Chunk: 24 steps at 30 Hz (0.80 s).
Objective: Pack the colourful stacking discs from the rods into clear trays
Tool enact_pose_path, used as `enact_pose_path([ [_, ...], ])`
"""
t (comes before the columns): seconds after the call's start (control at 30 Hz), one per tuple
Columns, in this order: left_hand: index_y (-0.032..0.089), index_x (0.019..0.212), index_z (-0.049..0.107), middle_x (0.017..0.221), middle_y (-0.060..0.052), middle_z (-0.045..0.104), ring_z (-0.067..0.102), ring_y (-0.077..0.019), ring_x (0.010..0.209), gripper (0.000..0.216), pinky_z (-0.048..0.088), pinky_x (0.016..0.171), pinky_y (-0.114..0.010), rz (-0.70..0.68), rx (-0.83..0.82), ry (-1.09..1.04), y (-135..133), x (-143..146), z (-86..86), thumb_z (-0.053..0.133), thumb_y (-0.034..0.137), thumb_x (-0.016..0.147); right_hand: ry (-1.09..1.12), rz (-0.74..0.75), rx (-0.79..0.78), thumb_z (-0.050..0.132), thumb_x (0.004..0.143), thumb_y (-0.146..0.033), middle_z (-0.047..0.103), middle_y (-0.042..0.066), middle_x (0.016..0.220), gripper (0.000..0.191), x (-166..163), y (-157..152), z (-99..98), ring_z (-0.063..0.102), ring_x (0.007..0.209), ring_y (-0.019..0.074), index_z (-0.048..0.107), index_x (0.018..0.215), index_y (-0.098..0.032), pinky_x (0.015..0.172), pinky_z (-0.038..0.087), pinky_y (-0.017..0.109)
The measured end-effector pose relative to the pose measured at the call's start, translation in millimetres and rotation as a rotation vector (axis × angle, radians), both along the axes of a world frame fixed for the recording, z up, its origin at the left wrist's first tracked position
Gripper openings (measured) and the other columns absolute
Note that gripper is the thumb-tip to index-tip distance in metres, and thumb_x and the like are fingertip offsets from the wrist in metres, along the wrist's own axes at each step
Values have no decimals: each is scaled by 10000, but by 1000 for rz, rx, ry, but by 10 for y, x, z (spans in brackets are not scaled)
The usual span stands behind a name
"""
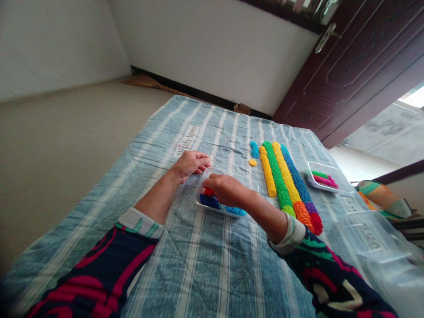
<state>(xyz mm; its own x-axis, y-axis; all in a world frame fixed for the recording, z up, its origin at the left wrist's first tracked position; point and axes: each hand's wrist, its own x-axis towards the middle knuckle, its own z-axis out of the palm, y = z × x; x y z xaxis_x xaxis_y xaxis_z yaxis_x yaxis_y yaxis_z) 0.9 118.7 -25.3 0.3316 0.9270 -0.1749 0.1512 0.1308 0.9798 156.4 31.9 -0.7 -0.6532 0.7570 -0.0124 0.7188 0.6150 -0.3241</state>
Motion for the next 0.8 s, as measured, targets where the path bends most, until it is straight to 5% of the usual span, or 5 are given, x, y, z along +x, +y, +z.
enact_pose_path([
  [0.43, 134, 762, 669, 644, -20, 666, 564, -96, 527, 158, 410, 488, -200, 3, 3, -15, -3, -3, -3, 705, 270, 691, -239, 1, 1, 506, 798, -23, 546, 25, 794, 198, -79, 5, 177, 400, 620, 87, 640, 855, -158, 554, 255, 251],
  [0.8, 129, 773, 668, 660, -30, 669, 559, -94, 534, 147, 411, 492, -197, 4, 5, -10, -5, 0, -4, 689, 256, 702, 64, -80, -27, 524, 816, -101, 571, 21, 800, 152, -14, 7, 16, 474, 700, 105, 647, 893, -145, 660, 353, 248],
])
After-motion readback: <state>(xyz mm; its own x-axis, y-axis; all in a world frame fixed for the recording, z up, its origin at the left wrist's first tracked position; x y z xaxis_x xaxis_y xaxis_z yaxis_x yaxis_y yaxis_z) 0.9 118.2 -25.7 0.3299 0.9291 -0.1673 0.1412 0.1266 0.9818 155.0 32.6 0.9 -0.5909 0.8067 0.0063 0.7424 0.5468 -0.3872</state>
